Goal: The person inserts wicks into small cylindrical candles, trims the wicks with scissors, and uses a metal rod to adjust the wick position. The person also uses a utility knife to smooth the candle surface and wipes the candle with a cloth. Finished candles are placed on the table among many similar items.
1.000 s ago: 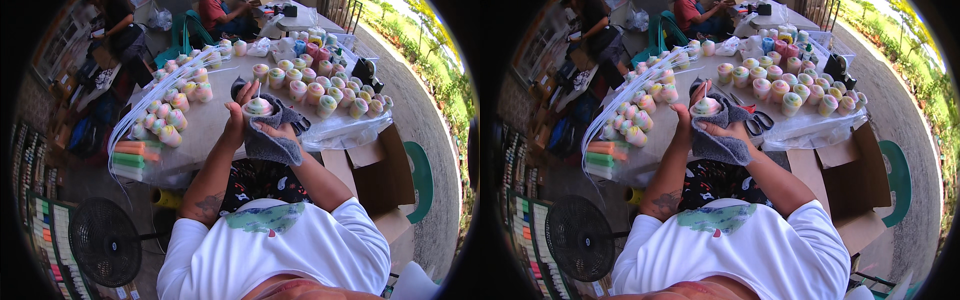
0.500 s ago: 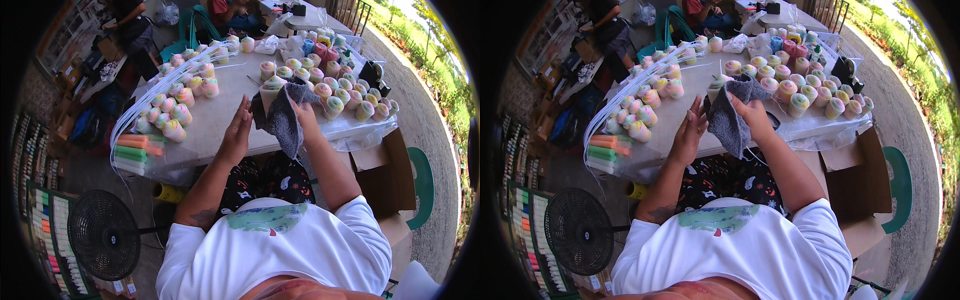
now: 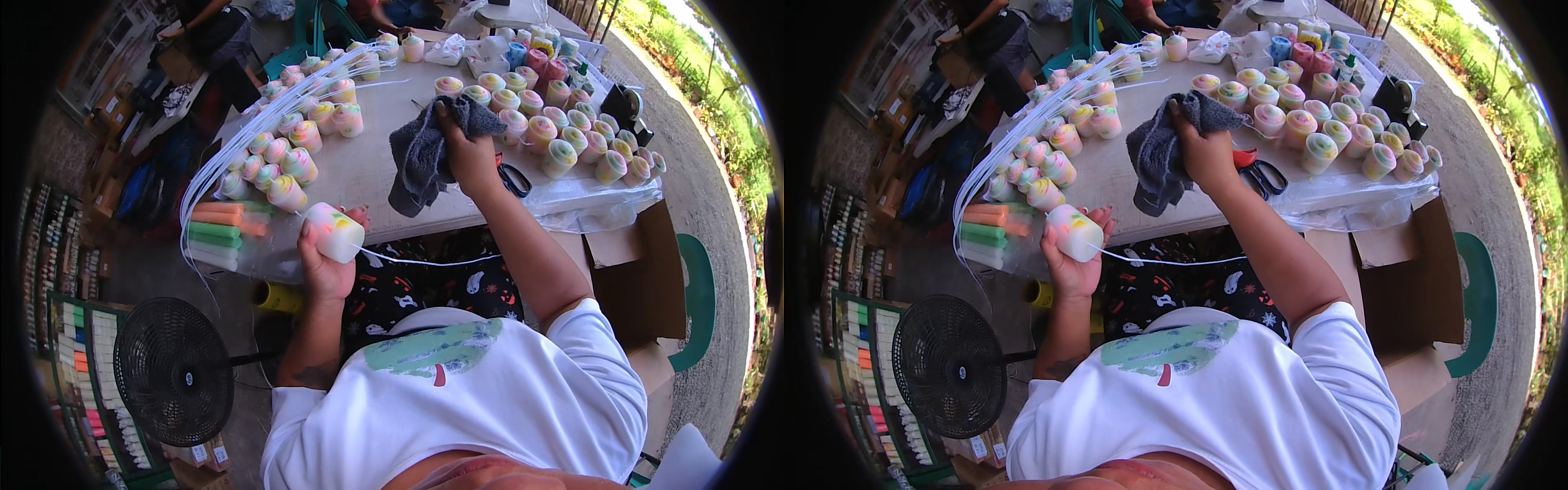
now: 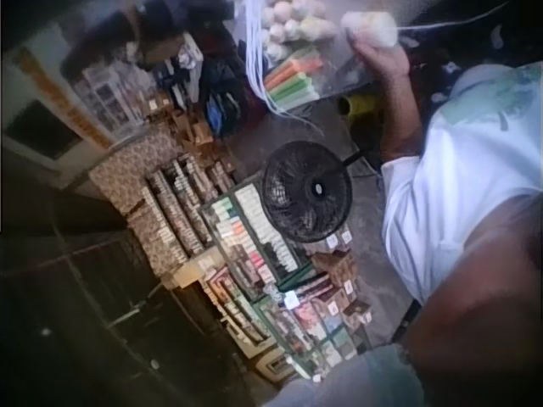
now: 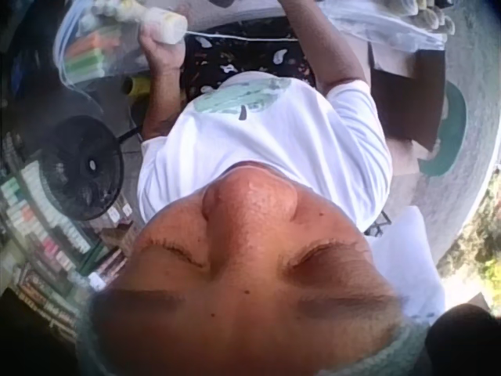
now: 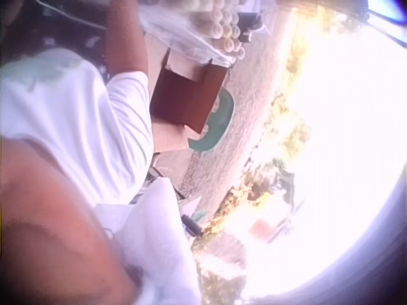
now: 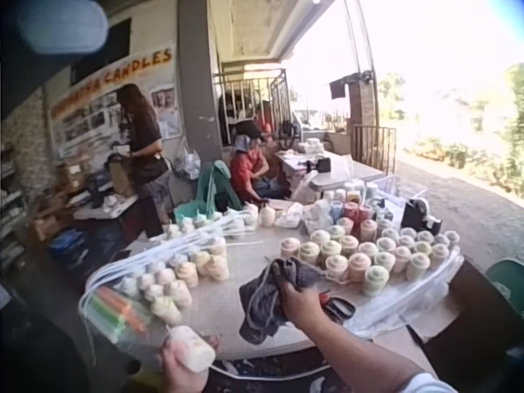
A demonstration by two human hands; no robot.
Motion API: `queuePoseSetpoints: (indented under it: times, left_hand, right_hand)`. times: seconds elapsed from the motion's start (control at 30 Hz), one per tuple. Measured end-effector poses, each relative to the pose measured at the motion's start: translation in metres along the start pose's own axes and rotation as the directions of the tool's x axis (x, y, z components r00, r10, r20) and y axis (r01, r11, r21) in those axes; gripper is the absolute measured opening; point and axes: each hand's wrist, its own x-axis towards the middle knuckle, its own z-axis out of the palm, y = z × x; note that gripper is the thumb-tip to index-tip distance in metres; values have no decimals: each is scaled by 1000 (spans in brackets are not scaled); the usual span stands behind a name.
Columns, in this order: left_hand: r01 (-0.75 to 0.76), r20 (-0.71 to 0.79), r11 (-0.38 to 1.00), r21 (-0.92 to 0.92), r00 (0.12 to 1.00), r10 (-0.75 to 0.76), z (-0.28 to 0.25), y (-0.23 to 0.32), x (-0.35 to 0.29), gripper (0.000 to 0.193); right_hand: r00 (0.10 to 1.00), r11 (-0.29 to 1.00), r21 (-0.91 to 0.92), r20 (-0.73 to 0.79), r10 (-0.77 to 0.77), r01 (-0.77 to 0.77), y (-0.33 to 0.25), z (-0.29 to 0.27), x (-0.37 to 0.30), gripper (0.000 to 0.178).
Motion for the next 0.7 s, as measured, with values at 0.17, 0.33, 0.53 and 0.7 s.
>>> queuePoseSetpoints:
  times: [0.17,0.33,0.53,0.7]
  left_hand:
    - [13,-192,992,-128,981,-37,-6,13,0,63]
    - [-18,-225,989,-145,974,-15,7,21,12,62]
    - [72,-236,997,-29,969,-77,10,-2,43,61]
    - [124,-68,992,-35,990,-126,35,-21,73,45]
  right_hand:
    - [744,666,-501,656,-124,553,54,50,-36,49]
    - [346,463,-343,935,80,817,70,30,-38,52]
    - [796,662,-570,602,-66,486,32,-37,33,39]
    - [892,842,-294,154,-425,452,-37,-69,58,52]
